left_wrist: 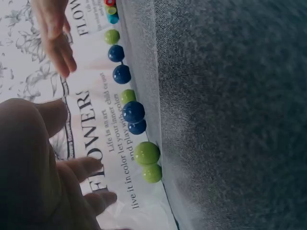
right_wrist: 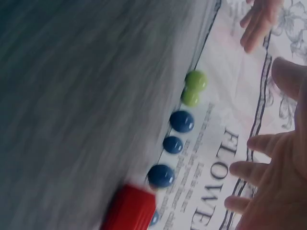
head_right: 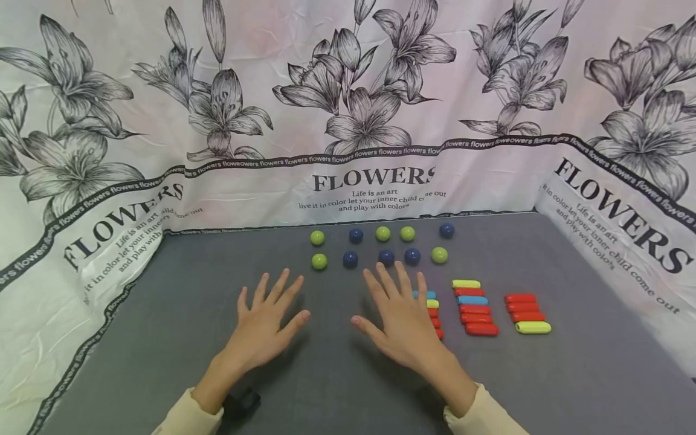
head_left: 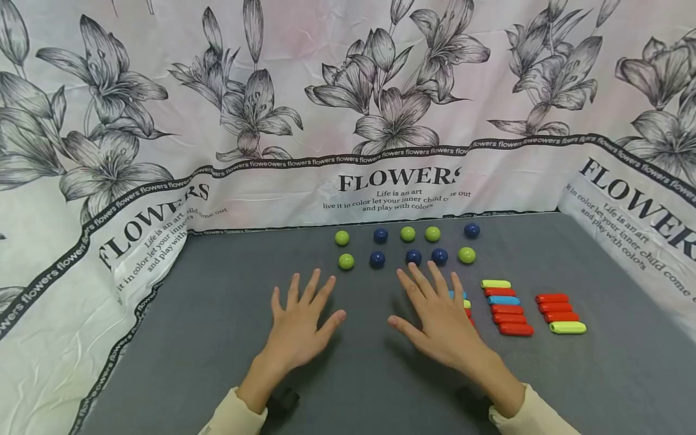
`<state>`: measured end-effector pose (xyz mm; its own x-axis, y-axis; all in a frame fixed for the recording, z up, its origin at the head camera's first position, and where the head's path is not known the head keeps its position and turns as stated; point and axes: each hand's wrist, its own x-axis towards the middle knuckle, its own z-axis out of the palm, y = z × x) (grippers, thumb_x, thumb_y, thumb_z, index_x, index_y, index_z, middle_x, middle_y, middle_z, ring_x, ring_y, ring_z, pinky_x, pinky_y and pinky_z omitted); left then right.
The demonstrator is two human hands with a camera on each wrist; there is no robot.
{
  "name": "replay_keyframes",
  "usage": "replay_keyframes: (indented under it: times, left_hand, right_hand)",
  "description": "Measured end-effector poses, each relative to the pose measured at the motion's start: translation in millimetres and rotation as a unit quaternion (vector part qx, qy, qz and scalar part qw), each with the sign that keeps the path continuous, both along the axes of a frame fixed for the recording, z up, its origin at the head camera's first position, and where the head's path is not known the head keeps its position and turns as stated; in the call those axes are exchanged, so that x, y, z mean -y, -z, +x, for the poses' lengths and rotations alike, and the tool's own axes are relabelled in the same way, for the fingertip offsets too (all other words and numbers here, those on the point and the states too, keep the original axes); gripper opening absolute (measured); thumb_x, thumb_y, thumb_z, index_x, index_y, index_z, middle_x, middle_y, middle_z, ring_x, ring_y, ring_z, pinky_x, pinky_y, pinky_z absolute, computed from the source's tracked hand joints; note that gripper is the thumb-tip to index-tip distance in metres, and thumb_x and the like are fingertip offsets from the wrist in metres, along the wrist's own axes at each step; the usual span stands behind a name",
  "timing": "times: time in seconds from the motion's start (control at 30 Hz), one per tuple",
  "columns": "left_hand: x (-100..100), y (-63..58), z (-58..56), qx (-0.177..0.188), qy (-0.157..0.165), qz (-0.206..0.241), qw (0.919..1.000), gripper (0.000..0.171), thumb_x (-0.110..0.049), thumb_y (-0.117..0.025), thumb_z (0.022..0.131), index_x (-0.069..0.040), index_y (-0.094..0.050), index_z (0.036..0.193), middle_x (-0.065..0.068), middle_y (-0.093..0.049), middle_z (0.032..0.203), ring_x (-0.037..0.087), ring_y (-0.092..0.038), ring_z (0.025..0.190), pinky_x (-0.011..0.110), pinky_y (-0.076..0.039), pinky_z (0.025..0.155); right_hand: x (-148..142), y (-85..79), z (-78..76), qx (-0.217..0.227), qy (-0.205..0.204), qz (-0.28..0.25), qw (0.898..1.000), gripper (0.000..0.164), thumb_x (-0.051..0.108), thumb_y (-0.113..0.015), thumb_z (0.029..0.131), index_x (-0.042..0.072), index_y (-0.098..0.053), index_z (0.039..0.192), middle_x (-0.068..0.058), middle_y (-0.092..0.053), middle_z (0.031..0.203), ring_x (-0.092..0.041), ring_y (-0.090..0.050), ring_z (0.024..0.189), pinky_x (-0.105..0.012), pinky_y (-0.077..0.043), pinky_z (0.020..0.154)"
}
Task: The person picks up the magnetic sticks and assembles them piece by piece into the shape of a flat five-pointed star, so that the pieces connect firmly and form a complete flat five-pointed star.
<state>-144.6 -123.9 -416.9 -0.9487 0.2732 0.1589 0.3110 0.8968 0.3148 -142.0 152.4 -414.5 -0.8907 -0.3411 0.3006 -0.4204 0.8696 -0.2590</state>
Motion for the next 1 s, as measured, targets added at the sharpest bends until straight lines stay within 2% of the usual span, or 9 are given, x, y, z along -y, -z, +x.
replay_keyframes:
  times: [0.17, 0.3, 0.43, 0.57, 0.8, 1.0]
  left_hand:
    - [0.8, 1.8, -2.7, 0.044, 0.034, 0.032, 0.9979, 0.067, -0.06, -0.044, 0.103, -0.026, -0.035, 0.159, 0.008, -0.022, 0.17, 0.046, -0.011, 0.157, 0.077, -0.004, 0.115]
    - [0.0, 3.4, -4.5, 0.057, 0.049, 0.052, 0.9958, 0.066, -0.06, -0.044, 0.103, -0.023, -0.04, 0.157, 0.009, -0.024, 0.169, 0.048, -0.012, 0.156, 0.077, -0.003, 0.114]
    - [-0.4, 6.6, -7.2, 0.066, 0.052, 0.063, 0.9945, 0.065, -0.059, -0.045, 0.103, -0.023, -0.043, 0.156, 0.009, -0.028, 0.168, 0.048, -0.015, 0.155, 0.077, -0.004, 0.114]
    - [0.1, 10.5, -10.3, 0.079, 0.052, 0.07, 0.9931, 0.064, -0.06, -0.045, 0.103, -0.023, -0.044, 0.155, 0.009, -0.03, 0.167, 0.048, -0.017, 0.155, 0.077, -0.004, 0.114]
    - [1.3, 14.0, -14.8, 0.094, 0.05, 0.071, 0.9918, 0.06, -0.057, -0.047, 0.103, -0.023, -0.049, 0.152, 0.009, -0.037, 0.164, 0.048, -0.022, 0.154, 0.077, -0.006, 0.114]
    - [0.5, 14.6, -15.1, 0.099, 0.053, 0.06, 0.9919, 0.053, -0.054, -0.051, 0.103, -0.024, -0.058, 0.145, 0.009, -0.044, 0.16, 0.047, -0.026, 0.152, 0.076, -0.011, 0.113]
  right_hand:
    - [-25.7, 0.6, 2.4, -0.002, -0.027, 0.001, 1.0, 0.088, 0.05, -0.079, 0.084, 0.019, -0.04, 0.157, -0.018, -0.037, 0.161, -0.045, -0.021, 0.152, -0.072, -0.01, 0.116]
    - [-44.8, 1.8, 4.8, -0.003, -0.051, -0.002, 0.999, 0.091, 0.045, -0.089, 0.075, 0.018, -0.048, 0.151, -0.018, -0.042, 0.155, -0.043, -0.028, 0.145, -0.071, -0.017, 0.111]
    - [-62.1, 2.5, 5.5, -0.005, -0.069, -0.011, 0.998, 0.082, 0.041, -0.093, 0.07, 0.019, -0.059, 0.141, -0.012, -0.052, 0.143, -0.035, -0.038, 0.133, -0.062, -0.027, 0.102]
    - [-76.9, 2.9, 6.8, 0.004, -0.084, -0.016, 0.996, 0.066, 0.037, -0.095, 0.068, 0.023, -0.069, 0.127, -0.001, -0.059, 0.124, -0.024, -0.045, 0.118, -0.051, -0.03, 0.09]
    - [-95.3, 4.2, 9.9, 0.004, -0.091, -0.017, 0.996, 0.043, 0.038, -0.096, 0.066, 0.034, -0.073, 0.102, 0.015, -0.051, 0.093, -0.008, -0.037, 0.095, -0.038, -0.027, 0.078]
    - [-102.0, 7.6, 11.3, -0.009, -0.097, -0.026, 0.995, 0.041, 0.036, -0.096, 0.065, 0.037, -0.073, 0.099, 0.02, -0.049, 0.086, -0.003, -0.034, 0.09, -0.034, -0.025, 0.074]
